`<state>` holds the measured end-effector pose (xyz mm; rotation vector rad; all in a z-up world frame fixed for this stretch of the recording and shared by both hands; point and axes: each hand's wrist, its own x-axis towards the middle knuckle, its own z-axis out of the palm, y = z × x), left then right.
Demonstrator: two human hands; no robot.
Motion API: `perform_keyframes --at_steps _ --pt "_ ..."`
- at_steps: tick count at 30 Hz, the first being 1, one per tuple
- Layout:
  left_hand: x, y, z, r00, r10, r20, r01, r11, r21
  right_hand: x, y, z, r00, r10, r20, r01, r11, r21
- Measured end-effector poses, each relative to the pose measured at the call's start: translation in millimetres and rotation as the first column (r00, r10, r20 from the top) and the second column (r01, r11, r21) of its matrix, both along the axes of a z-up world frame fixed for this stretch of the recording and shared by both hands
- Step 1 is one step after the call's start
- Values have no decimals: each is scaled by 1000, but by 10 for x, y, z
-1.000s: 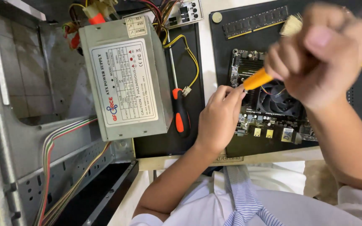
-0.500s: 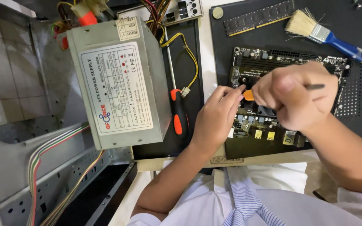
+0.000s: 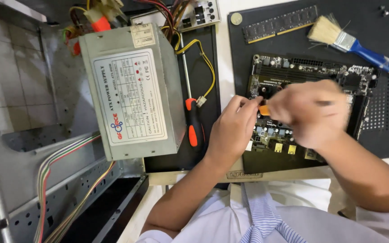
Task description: Cleaning a computer motherboard with a brush and connecting internal cables like the CPU fan header.
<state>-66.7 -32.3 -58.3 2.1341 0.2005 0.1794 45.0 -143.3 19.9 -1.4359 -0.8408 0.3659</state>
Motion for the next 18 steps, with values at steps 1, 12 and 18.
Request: perform_keyframes --at_steps 1,12,18 --pt "13 3 14 999 7 43 -8 1000 19 142 -97 -84 979 192 67 -201 966 163" --pt "38 -33 120 968 9 252 -47 988 145 45 45 506 997 53 52 -60 988 142" --pt "82 -69 122 985 45 165 -52 998 39 -36 153 577 994 31 105 -40 995 91"
